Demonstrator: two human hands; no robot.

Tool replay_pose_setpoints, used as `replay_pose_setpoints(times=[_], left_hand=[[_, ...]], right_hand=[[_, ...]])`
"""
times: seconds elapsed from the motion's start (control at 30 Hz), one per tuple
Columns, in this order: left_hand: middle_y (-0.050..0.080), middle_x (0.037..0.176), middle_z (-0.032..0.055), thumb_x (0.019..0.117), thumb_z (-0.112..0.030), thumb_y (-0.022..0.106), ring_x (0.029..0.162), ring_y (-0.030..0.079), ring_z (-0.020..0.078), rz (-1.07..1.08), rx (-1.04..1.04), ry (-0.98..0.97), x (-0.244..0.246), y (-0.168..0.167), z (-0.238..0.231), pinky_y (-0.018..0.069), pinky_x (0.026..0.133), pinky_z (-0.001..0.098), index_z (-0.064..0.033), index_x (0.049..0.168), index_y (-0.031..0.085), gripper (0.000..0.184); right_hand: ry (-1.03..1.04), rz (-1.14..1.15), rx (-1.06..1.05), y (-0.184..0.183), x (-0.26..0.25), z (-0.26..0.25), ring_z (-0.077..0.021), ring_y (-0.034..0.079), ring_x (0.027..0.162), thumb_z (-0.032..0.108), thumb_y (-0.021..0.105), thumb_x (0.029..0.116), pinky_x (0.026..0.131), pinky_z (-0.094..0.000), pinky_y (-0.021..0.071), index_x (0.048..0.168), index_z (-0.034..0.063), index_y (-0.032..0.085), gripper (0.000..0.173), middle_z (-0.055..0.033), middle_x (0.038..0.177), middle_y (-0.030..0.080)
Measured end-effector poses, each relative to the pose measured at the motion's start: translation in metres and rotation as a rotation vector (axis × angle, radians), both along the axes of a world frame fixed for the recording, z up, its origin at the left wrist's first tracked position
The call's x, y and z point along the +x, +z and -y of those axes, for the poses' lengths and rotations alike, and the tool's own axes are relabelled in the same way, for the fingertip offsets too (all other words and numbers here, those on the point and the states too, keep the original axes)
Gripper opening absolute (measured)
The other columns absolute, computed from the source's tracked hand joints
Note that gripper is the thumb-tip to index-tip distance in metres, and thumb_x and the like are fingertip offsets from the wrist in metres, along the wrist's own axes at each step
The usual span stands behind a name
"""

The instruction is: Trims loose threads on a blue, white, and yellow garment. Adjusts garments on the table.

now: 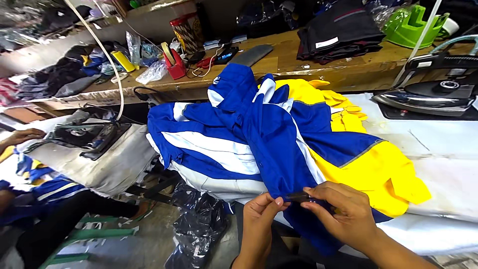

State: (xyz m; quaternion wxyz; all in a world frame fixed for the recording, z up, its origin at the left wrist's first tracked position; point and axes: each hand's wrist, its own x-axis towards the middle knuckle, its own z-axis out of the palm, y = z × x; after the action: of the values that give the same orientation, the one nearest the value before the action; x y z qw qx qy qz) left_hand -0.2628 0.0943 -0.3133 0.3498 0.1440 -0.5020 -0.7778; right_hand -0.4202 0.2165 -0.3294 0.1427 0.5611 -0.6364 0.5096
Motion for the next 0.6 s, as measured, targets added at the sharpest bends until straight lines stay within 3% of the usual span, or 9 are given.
replay_pose_setpoints(times=[0.6], left_hand=[[0.076,0.090,0.0077,0.0953,-0.004,0.064,0.086,0.074,0.0118,-0.020,-0.050,-0.066,0.0022,-0.0009,0.0066,0.0601,0.087,0.0291,-0.0007,0.095,0.076,0.013]], right_hand=[[0.022,-0.105,-0.053,-0.0018,-0.0084,0.0033,-0.0111,0.065,0.077,0.036,0.063,0.1028,0.066,-0.0244,0.0472,0.102,0.0113,0.076,0.028,-0.0041,0.085,0.073]])
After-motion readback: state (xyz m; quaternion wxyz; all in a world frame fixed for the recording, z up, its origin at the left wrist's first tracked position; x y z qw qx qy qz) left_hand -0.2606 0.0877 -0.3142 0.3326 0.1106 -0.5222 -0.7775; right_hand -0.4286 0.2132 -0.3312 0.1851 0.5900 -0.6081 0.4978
